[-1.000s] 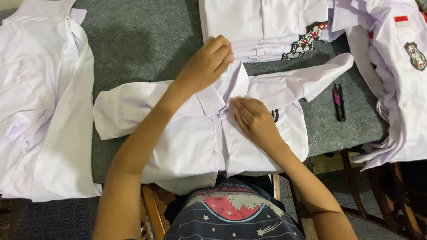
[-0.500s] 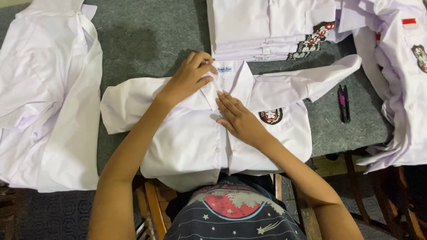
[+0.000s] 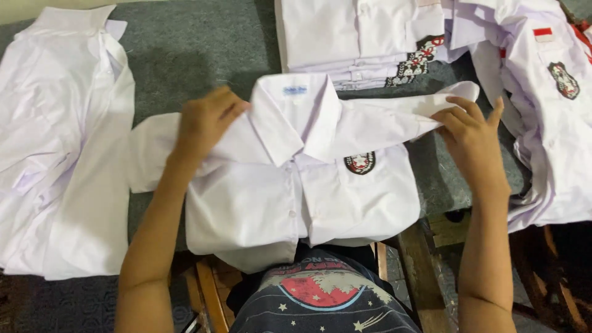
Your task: The person adjusts the collar of a white short-sleeved shirt laid flat on a table, then proceeds to fasten the buttons down the front placket one by one. The shirt features a school emblem and a small flag patch on the chest pocket.
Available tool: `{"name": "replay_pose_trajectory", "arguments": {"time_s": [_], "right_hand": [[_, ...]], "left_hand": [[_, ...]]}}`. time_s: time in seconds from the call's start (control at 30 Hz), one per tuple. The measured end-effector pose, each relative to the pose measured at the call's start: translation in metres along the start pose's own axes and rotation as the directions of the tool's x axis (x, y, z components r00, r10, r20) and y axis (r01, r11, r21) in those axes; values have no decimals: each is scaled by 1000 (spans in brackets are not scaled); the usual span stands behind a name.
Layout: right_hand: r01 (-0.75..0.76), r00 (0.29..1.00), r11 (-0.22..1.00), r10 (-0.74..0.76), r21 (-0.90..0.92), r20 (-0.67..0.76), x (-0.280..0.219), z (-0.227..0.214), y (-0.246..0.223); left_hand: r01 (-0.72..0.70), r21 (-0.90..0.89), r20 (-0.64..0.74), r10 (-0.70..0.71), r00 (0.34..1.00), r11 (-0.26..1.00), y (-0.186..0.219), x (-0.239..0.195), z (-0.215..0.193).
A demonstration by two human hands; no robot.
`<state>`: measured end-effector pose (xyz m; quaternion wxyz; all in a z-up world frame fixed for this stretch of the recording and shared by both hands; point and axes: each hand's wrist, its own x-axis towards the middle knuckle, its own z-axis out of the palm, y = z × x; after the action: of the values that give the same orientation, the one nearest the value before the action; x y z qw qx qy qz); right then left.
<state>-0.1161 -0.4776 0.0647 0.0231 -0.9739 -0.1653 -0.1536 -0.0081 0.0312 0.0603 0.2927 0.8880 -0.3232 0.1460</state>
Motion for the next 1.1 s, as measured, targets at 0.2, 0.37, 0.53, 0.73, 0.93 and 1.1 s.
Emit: {"name": "replay_pose_trajectory", "arguments": {"time_s": [0.2, 0.37, 0.53, 0.73, 0.93, 1.1], "right_hand": [[-179, 982, 822, 187, 541, 42, -9, -73, 4], [-285, 958, 762, 243, 582, 151, 0, -122, 1], [-390, 902, 762, 203, 517, 382, 40, -147, 11], [-403, 881, 885, 306, 233, 360, 105, -101, 64], [-535, 843, 671, 388, 513, 372, 133, -52, 47], [-263, 962, 852, 267, 453, 55, 93, -4, 74]], "left_hand": [[-30, 256, -93, 55, 994, 966, -6, 4, -31], [-123, 290, -206, 188, 960, 949, -20, 1, -33], [-81, 190, -313, 139, 940, 978, -46, 4, -64], [-10, 300, -402, 136, 905, 954, -71, 60, -73], [59, 425, -248, 54, 967, 903, -145, 75, 17], [199, 153, -128, -180, 975, 968, -120, 77, 21]]}}
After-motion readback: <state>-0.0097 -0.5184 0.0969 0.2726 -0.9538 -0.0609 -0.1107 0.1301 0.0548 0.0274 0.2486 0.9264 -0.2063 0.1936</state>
